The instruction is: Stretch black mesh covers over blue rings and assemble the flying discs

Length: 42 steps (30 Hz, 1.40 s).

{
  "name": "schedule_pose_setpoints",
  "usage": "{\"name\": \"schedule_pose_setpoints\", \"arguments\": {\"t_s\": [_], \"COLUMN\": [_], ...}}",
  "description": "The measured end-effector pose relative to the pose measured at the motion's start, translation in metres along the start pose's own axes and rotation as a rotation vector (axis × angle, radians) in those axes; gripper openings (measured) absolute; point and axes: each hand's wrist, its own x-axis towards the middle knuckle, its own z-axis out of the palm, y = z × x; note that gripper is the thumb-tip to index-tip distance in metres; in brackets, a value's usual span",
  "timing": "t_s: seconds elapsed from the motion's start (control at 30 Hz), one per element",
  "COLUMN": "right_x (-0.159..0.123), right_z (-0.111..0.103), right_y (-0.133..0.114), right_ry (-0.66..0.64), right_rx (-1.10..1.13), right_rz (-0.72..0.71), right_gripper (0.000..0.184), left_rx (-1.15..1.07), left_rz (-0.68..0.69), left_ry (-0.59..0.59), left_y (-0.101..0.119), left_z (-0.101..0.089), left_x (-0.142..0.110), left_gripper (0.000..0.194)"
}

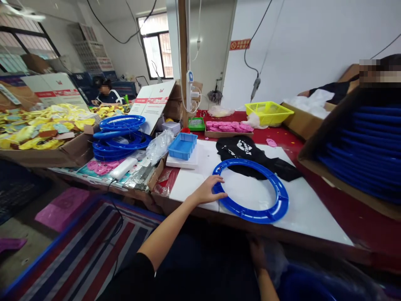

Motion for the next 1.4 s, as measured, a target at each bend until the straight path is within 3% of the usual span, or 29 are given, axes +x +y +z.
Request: {"name": "schedule_pose_setpoints", "arguments": {"t_s": [0.13,0.23,0.37,0.5,0.6,0.7,0.8,0.9,0.97,1.03,1.07,1.1,1.17,1.23,1.33,1.4], "right_x": [-0.031,-0.054,-0.076,-0.081,-0.077,-0.074,-0.071,-0.064,-0.057,-0.051,-0.048,-0.047,-0.046,-0.045,-0.041,-0.034], "right_z": [-0.031,-0.050,-0.059,-0.048,-0.036,-0.032,-0.034,-0.043,-0.049,-0.052,-0.053,-0.054,-0.057,-0.065,-0.089,-0.110], "right_y": [0.009,-0.001,-0.048,-0.116,-0.157,-0.177,-0.181,-0.183,-0.186,-0.188,-0.188,-0.188,-0.183,-0.174,-0.152,-0.135], "right_ry": [0.095,0.170,0.120,0.071,0.048,0.013,-0.005,-0.006,0.007,0.033,0.039,0.045,0.062,0.077,0.084,0.086], "right_rx": [0.057,0.082,0.136,0.164,0.151,0.189,0.309,0.382,0.281,0.071,-0.043,-0.143,-0.273,-0.298,-0.232,-0.173], "right_rz": [-0.003,-0.084,-0.346,-0.582,-0.723,-0.796,-0.694,-0.557,-0.564,-0.662,-0.720,-0.772,-0.852,-0.879,-0.835,-0.788], "right_gripper": [0.046,0.057,0.046,0.032,0.053,0.067,0.053,0.042,0.038,0.039,0.041,0.043,0.044,0.042,0.036,0.030], "left_rx": [0.029,0.050,0.093,0.128,0.142,0.154,0.091,-0.012,0.011,0.105,0.203,0.341,0.630,0.776,0.827,0.846], "left_rz": [-0.014,-0.034,-0.072,-0.117,-0.143,-0.162,-0.179,-0.025,0.030,0.017,-0.011,-0.027,-0.041,-0.050,0.048,0.184], "left_ry": [0.040,0.075,0.087,0.059,-0.016,-0.072,-0.227,-0.471,-0.406,-0.083,0.046,0.082,-0.053,-0.205,-0.254,-0.160], "left_y": [0.001,0.001,0.008,0.026,0.047,0.079,0.117,0.140,0.131,0.103,0.085,0.067,0.036,0.022,0.032,0.050], "left_z": [-0.004,-0.007,0.004,0.030,0.038,0.029,0.012,-0.008,-0.023,-0.036,-0.039,-0.041,-0.039,-0.032,-0.018,-0.008], "left_x": [0.003,0.006,-0.001,-0.024,-0.040,-0.053,-0.068,-0.073,-0.057,-0.025,-0.006,0.013,0.044,0.058,0.043,0.017], "left_gripper": [0.043,0.029,0.021,0.039,0.049,0.051,0.056,0.056,0.049,0.020,0.016,0.017,0.037,0.050,0.019,0.016]}}
